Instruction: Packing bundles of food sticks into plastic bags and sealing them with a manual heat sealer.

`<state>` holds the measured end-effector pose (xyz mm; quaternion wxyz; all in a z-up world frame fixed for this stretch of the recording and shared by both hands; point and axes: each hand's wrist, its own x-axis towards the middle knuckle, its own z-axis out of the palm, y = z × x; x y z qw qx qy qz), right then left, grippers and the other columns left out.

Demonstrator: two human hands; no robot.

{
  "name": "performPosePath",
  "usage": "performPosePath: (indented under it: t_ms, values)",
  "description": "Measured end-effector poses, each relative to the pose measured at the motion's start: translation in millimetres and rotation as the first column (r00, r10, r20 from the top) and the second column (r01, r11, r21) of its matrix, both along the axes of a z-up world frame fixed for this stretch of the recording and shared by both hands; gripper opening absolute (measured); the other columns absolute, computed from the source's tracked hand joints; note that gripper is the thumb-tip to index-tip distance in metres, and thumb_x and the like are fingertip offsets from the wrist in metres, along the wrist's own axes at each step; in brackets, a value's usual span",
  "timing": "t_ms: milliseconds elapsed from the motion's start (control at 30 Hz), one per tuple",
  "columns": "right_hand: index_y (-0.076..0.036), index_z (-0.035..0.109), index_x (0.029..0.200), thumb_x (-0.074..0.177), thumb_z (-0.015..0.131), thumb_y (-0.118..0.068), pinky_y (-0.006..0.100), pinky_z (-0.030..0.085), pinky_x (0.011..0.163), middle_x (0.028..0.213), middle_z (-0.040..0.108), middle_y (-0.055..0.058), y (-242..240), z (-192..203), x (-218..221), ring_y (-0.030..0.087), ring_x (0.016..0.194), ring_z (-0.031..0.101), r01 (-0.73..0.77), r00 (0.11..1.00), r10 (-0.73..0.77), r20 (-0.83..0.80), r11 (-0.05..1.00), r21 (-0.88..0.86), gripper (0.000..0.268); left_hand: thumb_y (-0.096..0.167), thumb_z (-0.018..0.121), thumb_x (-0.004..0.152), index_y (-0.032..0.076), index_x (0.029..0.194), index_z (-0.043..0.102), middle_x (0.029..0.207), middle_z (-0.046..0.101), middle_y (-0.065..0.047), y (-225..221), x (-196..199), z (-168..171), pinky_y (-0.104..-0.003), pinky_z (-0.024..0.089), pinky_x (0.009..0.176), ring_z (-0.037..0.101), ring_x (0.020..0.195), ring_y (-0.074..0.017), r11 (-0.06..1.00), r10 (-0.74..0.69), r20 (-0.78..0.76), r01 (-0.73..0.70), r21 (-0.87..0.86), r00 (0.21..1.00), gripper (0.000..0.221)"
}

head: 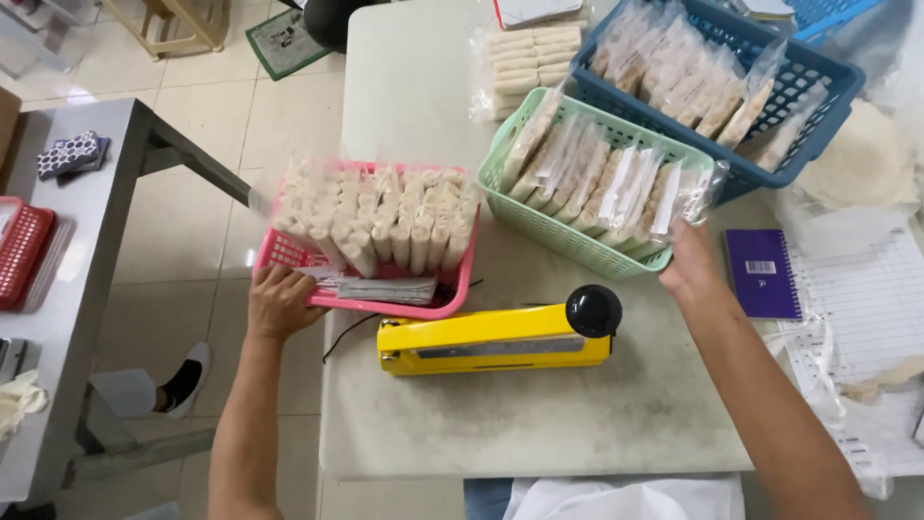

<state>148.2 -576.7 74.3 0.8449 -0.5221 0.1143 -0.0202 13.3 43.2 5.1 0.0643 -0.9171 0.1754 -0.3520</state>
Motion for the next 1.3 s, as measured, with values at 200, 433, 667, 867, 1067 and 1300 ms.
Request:
performPosePath:
  t_ms: [200, 433, 667, 867, 1067, 1300]
  values:
    - [-0.011, 0.063, 0.133, 0.095, 0.065, -0.005, 0.048, 0.063, 0.095, 0.114, 0.073, 0.009, 13, -4, 30, 0.021, 0.103, 0.076, -0.014, 0.998, 0.013, 0.053, 1.000, 0.021, 0.038, 0.051, 0.071, 0.071, 0.031, 0.084, 0.065, 0.094, 0.068, 0.008, 0, -11, -8, -0.041, 0.036, 0.106, 0.061, 0.107, -0.0170, 0.987, 0.161, 0.065, -0.158, -0.037, 0.985, 0.025]
    - [-0.015, 0.061, 0.137, 0.090, 0.056, 0.001, 0.057, 0.059, 0.101, 0.125, 0.070, 0.012, 17, -58, 61, 0.033, 0.116, 0.073, 0.036, 0.995, -0.038, 0.095, 0.999, 0.027, 0.049, 0.048, 0.078, 0.078, 0.021, 0.079, 0.059, 0.084, 0.058, 0.000, -9, -28, -19, -0.045, 0.029, 0.111, 0.058, 0.112, -0.0256, 0.906, 0.109, -0.005, -0.101, -0.412, 0.994, 0.033]
    - [-0.014, 0.062, 0.137, 0.086, 0.056, 0.004, 0.052, 0.061, 0.101, 0.125, 0.072, 0.014, 18, -51, 61, 0.031, 0.115, 0.075, 0.101, 0.992, -0.101, 0.075, 0.995, -0.001, 0.054, 0.062, 0.077, 0.077, 0.018, 0.075, 0.055, 0.079, 0.055, -0.003, 14, -19, -14, -0.044, 0.039, 0.105, 0.060, 0.107, -0.0303, 0.911, 0.016, -0.033, -0.028, -0.411, 0.999, 0.050]
    - [-0.010, 0.067, 0.132, 0.090, 0.068, -0.011, 0.054, 0.065, 0.109, 0.142, 0.072, 0.020, 69, 13, 45, 0.038, 0.130, 0.074, 0.086, 0.993, -0.071, -0.089, 0.981, 0.176, 0.042, 0.063, 0.068, 0.084, 0.012, 0.077, 0.059, 0.085, 0.066, -0.003, 17, -10, -12, -0.042, 0.033, 0.103, 0.056, 0.109, -0.0303, 0.948, -0.040, 0.026, 0.047, -0.314, 0.999, 0.052]
    - [-0.034, 0.037, 0.137, 0.089, 0.075, -0.008, 0.068, 0.069, 0.085, 0.148, 0.068, 0.009, 106, 13, 17, 0.039, 0.131, 0.073, -0.022, 0.987, 0.018, -0.158, 1.000, -0.021, 0.066, 0.056, 0.070, 0.086, 0.009, 0.078, 0.055, 0.082, 0.061, -0.005, 15, -1, -5, -0.044, 0.035, 0.099, 0.055, 0.105, -0.0318, 0.943, -0.092, 0.028, 0.096, -0.319, 0.995, 0.049]
    - [-0.023, 0.016, 0.152, 0.084, 0.069, -0.040, 0.052, 0.053, 0.107, 0.161, 0.042, 0.012, 80, 41, -16, 0.031, 0.134, 0.058, -0.515, 0.857, 0.462, -0.230, 0.789, -0.335, 0.088, 0.054, 0.071, 0.085, 0.009, 0.078, 0.054, 0.083, 0.060, -0.006, 29, 1, -13, -0.045, 0.035, 0.098, 0.055, 0.106, -0.0343, 0.944, -0.073, 0.013, 0.073, -0.322, 0.997, 0.049]
